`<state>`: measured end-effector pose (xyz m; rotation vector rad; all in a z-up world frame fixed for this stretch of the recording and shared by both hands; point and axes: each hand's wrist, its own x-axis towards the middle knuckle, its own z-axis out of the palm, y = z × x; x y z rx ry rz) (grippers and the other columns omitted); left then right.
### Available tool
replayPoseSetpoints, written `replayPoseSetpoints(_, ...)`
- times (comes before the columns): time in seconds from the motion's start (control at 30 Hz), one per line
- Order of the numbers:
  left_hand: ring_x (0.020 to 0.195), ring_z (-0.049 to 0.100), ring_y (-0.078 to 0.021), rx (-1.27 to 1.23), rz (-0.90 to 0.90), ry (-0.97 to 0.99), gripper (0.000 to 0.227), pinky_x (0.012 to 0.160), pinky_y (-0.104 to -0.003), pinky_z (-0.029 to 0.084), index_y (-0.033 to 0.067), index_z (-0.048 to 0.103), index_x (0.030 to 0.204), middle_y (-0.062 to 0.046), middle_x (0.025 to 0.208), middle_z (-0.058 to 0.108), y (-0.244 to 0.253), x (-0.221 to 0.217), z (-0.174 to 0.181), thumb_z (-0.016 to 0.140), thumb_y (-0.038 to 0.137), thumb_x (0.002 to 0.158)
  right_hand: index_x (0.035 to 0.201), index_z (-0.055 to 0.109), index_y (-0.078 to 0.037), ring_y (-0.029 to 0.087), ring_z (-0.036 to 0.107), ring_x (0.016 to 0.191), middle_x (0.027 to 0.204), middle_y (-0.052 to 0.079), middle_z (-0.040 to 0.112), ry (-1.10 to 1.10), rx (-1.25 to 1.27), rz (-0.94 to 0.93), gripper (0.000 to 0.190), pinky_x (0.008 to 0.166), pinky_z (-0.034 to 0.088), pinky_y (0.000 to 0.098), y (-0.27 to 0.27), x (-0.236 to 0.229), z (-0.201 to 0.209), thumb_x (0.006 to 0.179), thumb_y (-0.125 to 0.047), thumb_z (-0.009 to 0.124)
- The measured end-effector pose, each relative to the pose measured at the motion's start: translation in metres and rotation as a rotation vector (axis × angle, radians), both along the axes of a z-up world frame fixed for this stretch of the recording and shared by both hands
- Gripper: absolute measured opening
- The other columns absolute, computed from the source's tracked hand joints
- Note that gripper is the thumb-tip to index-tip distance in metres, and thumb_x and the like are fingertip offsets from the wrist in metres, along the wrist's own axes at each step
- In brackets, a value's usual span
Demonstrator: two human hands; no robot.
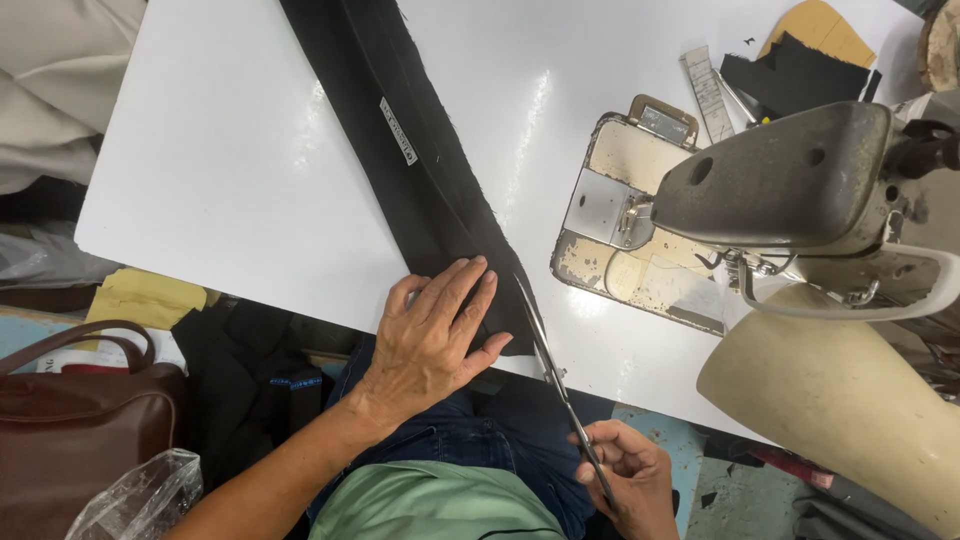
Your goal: The person cuts a long strip of black fabric using scissors while seated. They then measure the fabric with a measuring tape and mark it with chalk before cutting it again.
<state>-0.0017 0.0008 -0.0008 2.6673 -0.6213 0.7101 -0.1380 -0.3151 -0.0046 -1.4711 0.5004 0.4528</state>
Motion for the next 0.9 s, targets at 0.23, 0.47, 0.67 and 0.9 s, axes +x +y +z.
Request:
replayPoseSetpoints(0.23, 0.124, 0.073, -0.0197, 0.017, 0.008, -0.007, 0.060, 0.095, -0.039, 0.054, 0.0071, 0.074, 0.135, -0.011, 0.142, 0.071, 0.000, -0.001, -0.002, 0.081, 0.055, 0.099, 0.108, 0.080, 0.009, 0.012, 0.034, 0.033, 0.054, 0.011, 0.067, 0.001, -0.019, 0.026, 0.032, 0.030, 0.027, 0.0278, 0.002, 0.003, 0.004, 0.082, -0.006, 0.090)
replayPoseSetpoints(0.47, 0.124, 0.073, -0.0198, 0.004, 0.004, -0.009, 0.058, 0.095, -0.039, 0.053, 0.0069, 0.075, 0.133, -0.011, 0.142, 0.071, 0.001, 0.000, -0.003, 0.081, 0.054, 0.100, 0.105, 0.080, 0.013, 0.012, 0.036, 0.033, 0.052, 0.011, 0.066, 0.060, -0.030, -0.027, 0.027, 0.032, 0.027, 0.0284, 0.002, 0.003, 0.009, 0.081, 0.004, 0.088)
replayPoseSetpoints(0.67, 0.127, 0.072, -0.0201, 0.001, 0.000, -0.004, 0.059, 0.098, -0.040, 0.052, 0.0072, 0.074, 0.136, -0.011, 0.144, 0.071, 0.001, -0.001, -0.005, 0.081, 0.054, 0.100, 0.108, 0.077, 0.014, 0.012, 0.025, 0.033, 0.051, 0.008, 0.052, -0.030, 0.102, 0.016, 0.034, 0.029, 0.018, 0.0292, -0.001, 0.010, 0.004, 0.085, -0.009, 0.087)
replayPoseSetpoints(0.9, 0.128, 0.072, -0.0210, -0.022, -0.007, -0.015, 0.058, 0.099, -0.040, 0.053, 0.0069, 0.074, 0.135, -0.011, 0.145, 0.070, 0.002, -0.002, -0.006, 0.081, 0.053, 0.100, 0.104, 0.078, 0.017, 0.010, 0.027, 0.034, 0.046, 0.004, 0.046, 0.008, 0.005, 0.011, 0.039, 0.033, 0.020, 0.0273, 0.007, 0.027, 0.003, 0.079, -0.010, 0.092)
